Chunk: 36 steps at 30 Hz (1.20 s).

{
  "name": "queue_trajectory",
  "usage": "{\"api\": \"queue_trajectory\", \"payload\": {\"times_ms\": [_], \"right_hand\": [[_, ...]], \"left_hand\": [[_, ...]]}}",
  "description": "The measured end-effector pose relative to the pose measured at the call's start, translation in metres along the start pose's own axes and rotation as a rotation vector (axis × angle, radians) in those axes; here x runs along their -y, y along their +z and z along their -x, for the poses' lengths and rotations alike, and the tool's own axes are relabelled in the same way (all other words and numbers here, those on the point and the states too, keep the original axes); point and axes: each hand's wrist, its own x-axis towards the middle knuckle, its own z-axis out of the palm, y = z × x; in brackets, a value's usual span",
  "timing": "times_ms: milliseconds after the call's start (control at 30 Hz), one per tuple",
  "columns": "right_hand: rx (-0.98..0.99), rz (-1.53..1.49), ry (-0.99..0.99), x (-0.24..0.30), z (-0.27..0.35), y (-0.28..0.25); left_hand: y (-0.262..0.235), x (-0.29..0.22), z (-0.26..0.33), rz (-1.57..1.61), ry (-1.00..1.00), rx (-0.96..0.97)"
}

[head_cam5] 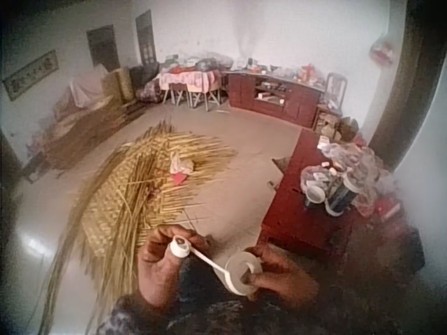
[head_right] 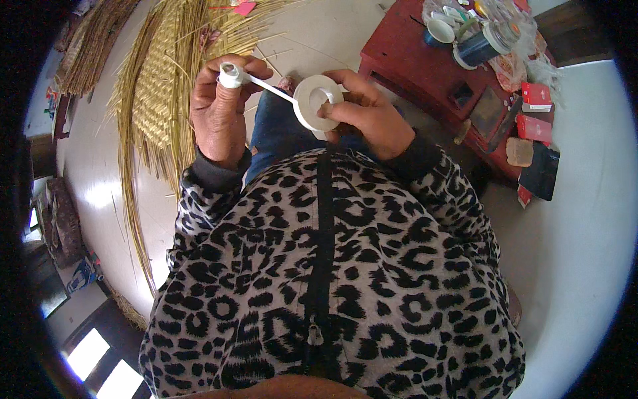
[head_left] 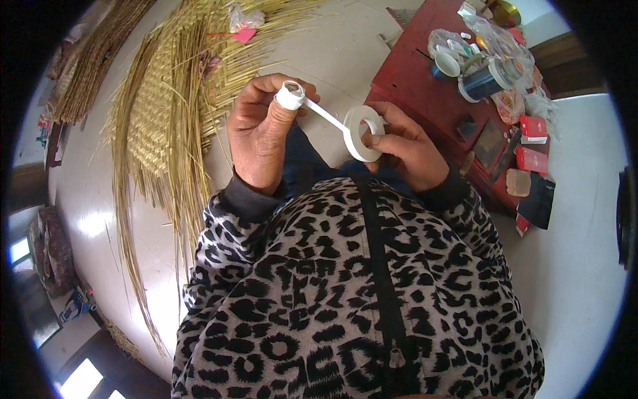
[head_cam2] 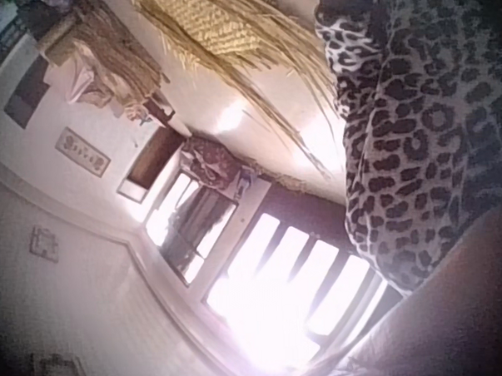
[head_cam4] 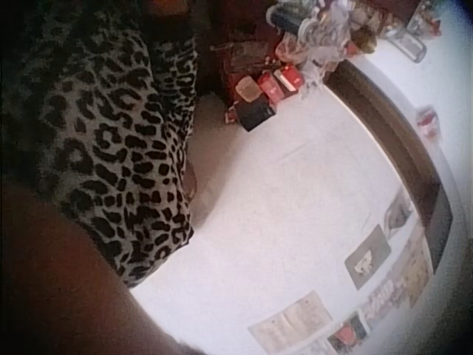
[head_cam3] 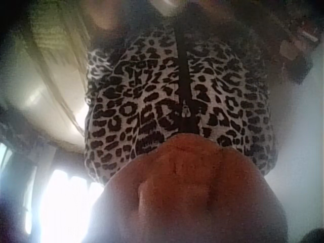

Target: The person wraps white tape around a small cylindrical object, cuts the tape with scissors, and folds the end. The person then walks to a table and picks up a plastic bag before returning to the floor.

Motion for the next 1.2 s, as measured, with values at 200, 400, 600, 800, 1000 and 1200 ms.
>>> {"api": "queue_trajectory", "payload": {"times_ms": [200, 400, 600, 800, 1000, 1200], "right_hand": [[0.074, -0.004, 0.071, -0.002, 0.0, 0.0], [0.134, -0.041, 0.097, -0.003, 0.001, -0.002], [0.126, -0.071, 0.116, -0.004, 0.002, -0.004], [0.082, 0.014, 0.054, -0.001, 0.002, -0.005], [-0.031, 0.255, -0.202, 0.006, 0.003, -0.012], [-0.112, 0.513, -0.559, 0.01, -0.002, -0.02]], "left_hand": [[0.007, -0.001, -0.003, 0.12, -0.037, -0.009], [0.01, -0.006, -0.006, 0.113, -0.08, 0.015], [0.014, -0.008, -0.006, 0.169, -0.129, -0.005], [0.013, -0.004, -0.006, 0.184, -0.127, -0.008], [0.007, 0.0, -0.007, 0.201, -0.005, 0.117], [0.003, -0.001, 0.005, 0.109, 0.11, 0.117]]}}
